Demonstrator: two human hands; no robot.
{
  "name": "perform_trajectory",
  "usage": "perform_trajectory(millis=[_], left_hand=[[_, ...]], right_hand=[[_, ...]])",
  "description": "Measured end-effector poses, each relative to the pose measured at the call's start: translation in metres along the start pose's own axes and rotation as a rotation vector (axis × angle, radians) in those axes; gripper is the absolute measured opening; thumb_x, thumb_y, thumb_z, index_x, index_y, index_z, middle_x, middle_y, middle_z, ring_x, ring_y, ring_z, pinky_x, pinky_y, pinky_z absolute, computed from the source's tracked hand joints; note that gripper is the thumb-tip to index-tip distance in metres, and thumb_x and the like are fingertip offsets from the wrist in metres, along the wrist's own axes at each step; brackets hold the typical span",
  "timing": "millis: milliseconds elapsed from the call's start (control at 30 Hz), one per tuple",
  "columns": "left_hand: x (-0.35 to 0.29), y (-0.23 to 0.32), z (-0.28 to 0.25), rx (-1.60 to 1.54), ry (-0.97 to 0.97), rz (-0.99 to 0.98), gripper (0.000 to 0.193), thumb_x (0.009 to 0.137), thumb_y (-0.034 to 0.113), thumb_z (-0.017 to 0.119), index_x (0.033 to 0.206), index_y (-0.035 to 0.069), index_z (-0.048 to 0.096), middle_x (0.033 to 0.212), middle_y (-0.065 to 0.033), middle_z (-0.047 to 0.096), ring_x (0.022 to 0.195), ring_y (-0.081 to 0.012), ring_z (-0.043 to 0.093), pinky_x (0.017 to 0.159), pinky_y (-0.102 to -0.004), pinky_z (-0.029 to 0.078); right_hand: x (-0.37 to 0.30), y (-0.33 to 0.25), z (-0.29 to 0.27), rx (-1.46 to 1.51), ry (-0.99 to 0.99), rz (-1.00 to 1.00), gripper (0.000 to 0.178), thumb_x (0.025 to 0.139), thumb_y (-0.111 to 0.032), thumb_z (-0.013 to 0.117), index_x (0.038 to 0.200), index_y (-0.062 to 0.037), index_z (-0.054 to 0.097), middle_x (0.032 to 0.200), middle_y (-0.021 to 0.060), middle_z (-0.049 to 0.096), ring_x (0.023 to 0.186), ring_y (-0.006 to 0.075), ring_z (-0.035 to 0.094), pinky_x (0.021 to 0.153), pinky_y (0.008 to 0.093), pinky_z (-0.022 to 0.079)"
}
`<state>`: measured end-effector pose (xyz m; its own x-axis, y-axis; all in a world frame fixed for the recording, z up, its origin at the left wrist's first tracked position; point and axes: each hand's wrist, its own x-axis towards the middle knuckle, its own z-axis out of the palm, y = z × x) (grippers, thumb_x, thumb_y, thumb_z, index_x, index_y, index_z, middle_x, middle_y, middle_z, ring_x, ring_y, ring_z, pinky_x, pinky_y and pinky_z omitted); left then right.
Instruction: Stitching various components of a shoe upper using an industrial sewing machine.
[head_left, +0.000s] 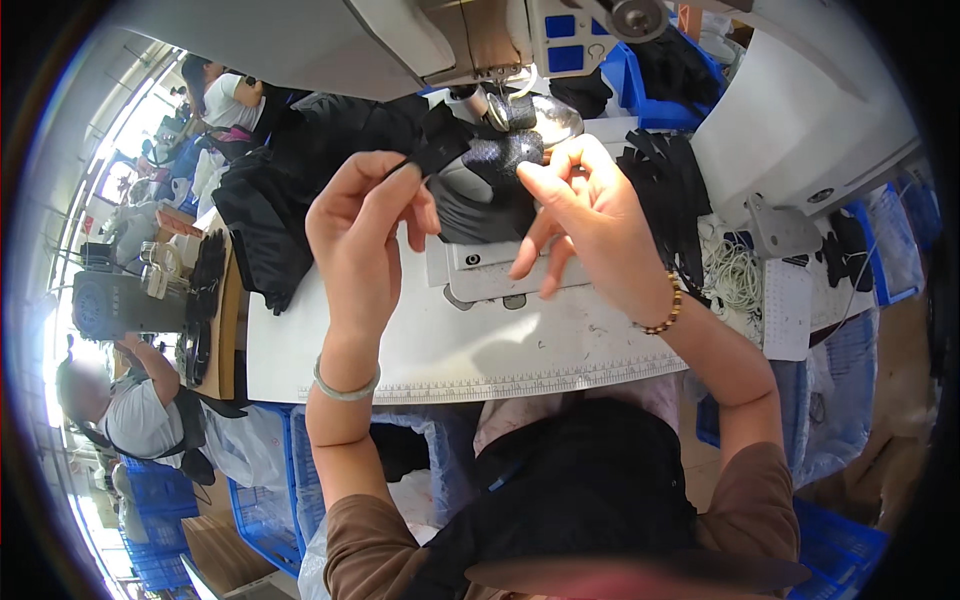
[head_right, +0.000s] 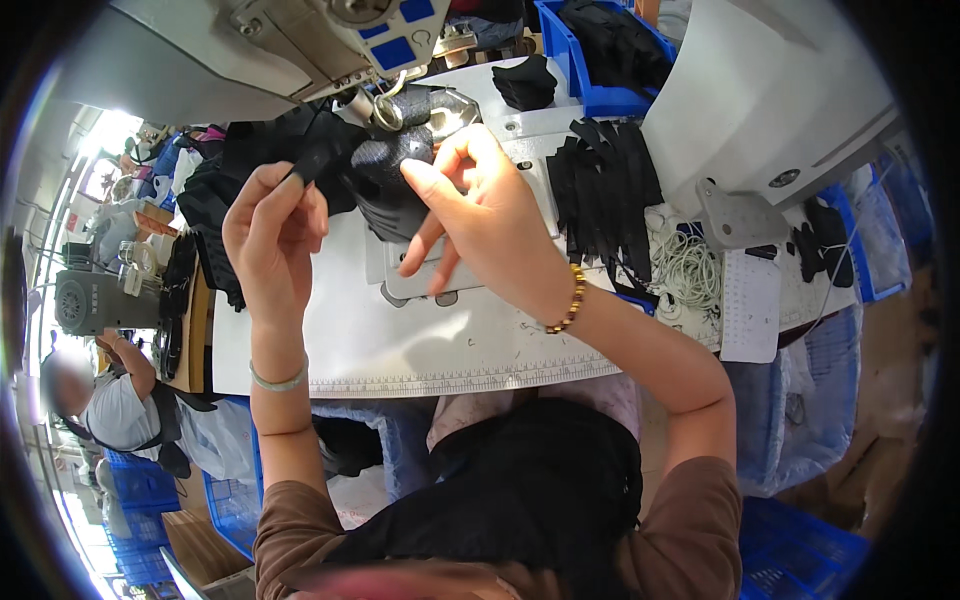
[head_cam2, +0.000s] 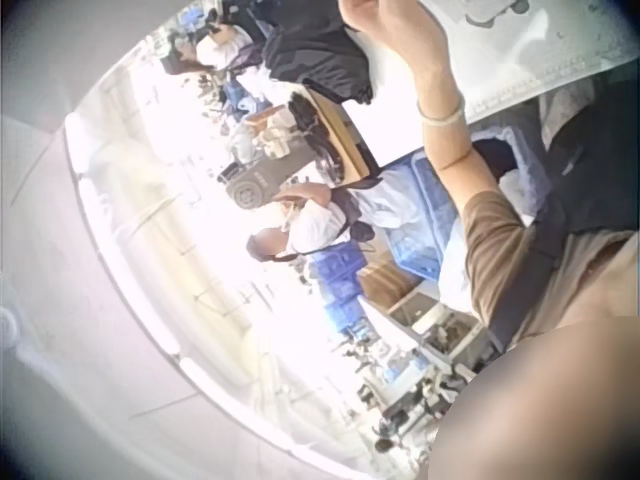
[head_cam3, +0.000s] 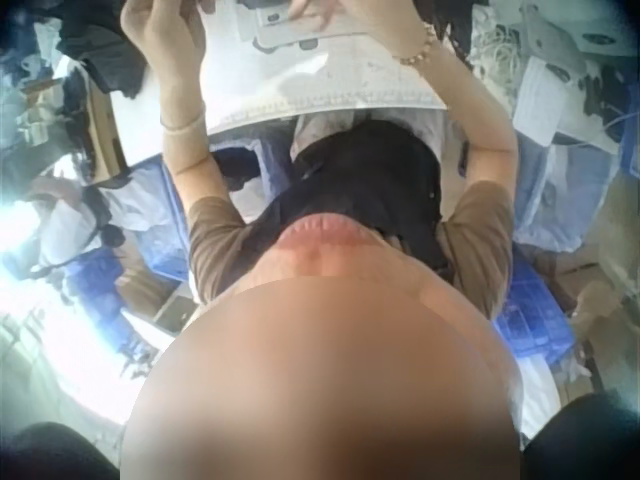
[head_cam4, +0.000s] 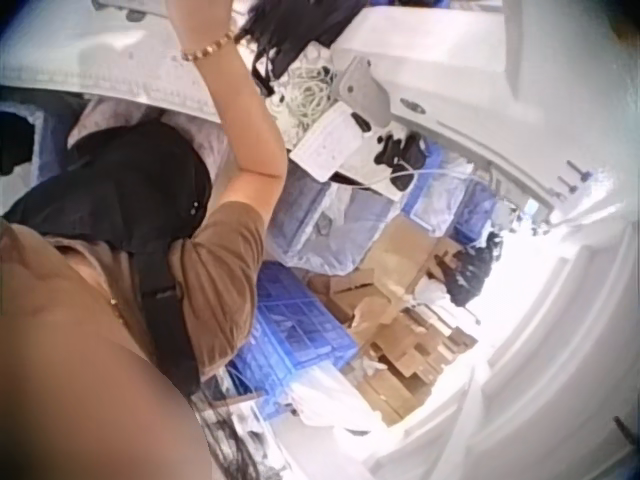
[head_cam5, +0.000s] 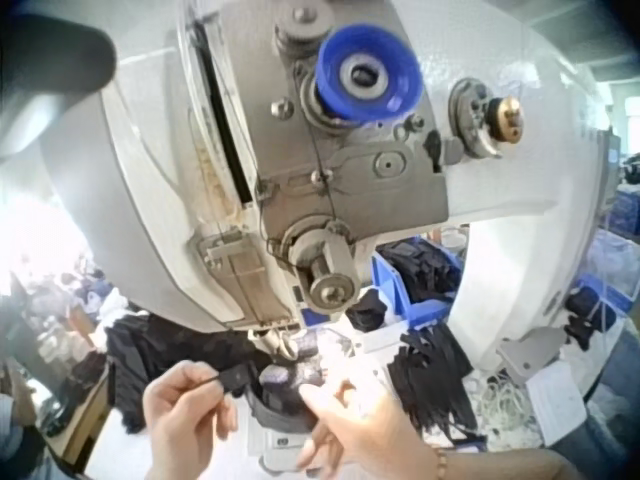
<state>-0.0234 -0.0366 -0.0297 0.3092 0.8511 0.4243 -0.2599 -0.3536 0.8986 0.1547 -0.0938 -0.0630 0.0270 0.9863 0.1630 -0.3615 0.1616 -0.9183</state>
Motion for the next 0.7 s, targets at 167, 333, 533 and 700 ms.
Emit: perform_trajectory(millis=[167, 333, 533, 700], left_hand=[[0.02, -0.008, 0.017, 0.064, -0.045, -0.124, 0.012, 0.082, 0.009, 0.06, 0.083, -0.003, 0.061, 0.062, -0.0021, 0.056, 0.051, -0.0064, 0.051, 0.046, -0.0185, 0.036], [0.029, -0.027, 0.012, 0.077, -0.069, -0.238, 0.013, 0.081, 0.01, 0.06, 0.081, -0.003, 0.061, 0.062, -0.0005, 0.055, 0.051, -0.0045, 0.049, 0.046, -0.0175, 0.035], [0.032, -0.025, 0.01, 0.022, -0.101, -0.32, 0.014, 0.081, 0.011, 0.06, 0.079, -0.003, 0.061, 0.063, -0.0022, 0.055, 0.053, -0.006, 0.052, 0.045, -0.0175, 0.037], [0.035, -0.023, 0.009, 0.099, -0.129, -0.381, 0.014, 0.081, 0.014, 0.06, 0.077, 0.001, 0.057, 0.063, -0.0016, 0.054, 0.05, -0.0066, 0.052, 0.044, -0.0172, 0.038]], right_hand=[[0.011, 0.026, 0.0, -0.302, 0.168, -0.369, 0.026, 0.088, -0.005, 0.056, 0.086, -0.0078, 0.03, 0.062, 0.0017, 0.046, 0.042, 0.0101, 0.054, 0.033, 0.0204, 0.04], [0.011, 0.032, -0.001, -0.356, 0.151, -0.449, 0.022, 0.087, -0.001, 0.055, 0.095, -0.0066, 0.035, 0.066, 0.0019, 0.051, 0.044, 0.0075, 0.055, 0.037, 0.0189, 0.041], [0.009, 0.037, -0.007, -0.628, 0.185, -0.642, 0.037, 0.082, -0.001, 0.062, 0.118, -0.0082, 0.053, 0.089, 0.0093, 0.061, 0.057, 0.0085, 0.058, 0.049, 0.0217, 0.047], [0.009, 0.04, -0.009, -0.717, 0.176, -0.682, 0.04, 0.08, 0.001, 0.064, 0.117, -0.0082, 0.054, 0.09, 0.0099, 0.061, 0.054, 0.0096, 0.055, 0.05, 0.0216, 0.046]])
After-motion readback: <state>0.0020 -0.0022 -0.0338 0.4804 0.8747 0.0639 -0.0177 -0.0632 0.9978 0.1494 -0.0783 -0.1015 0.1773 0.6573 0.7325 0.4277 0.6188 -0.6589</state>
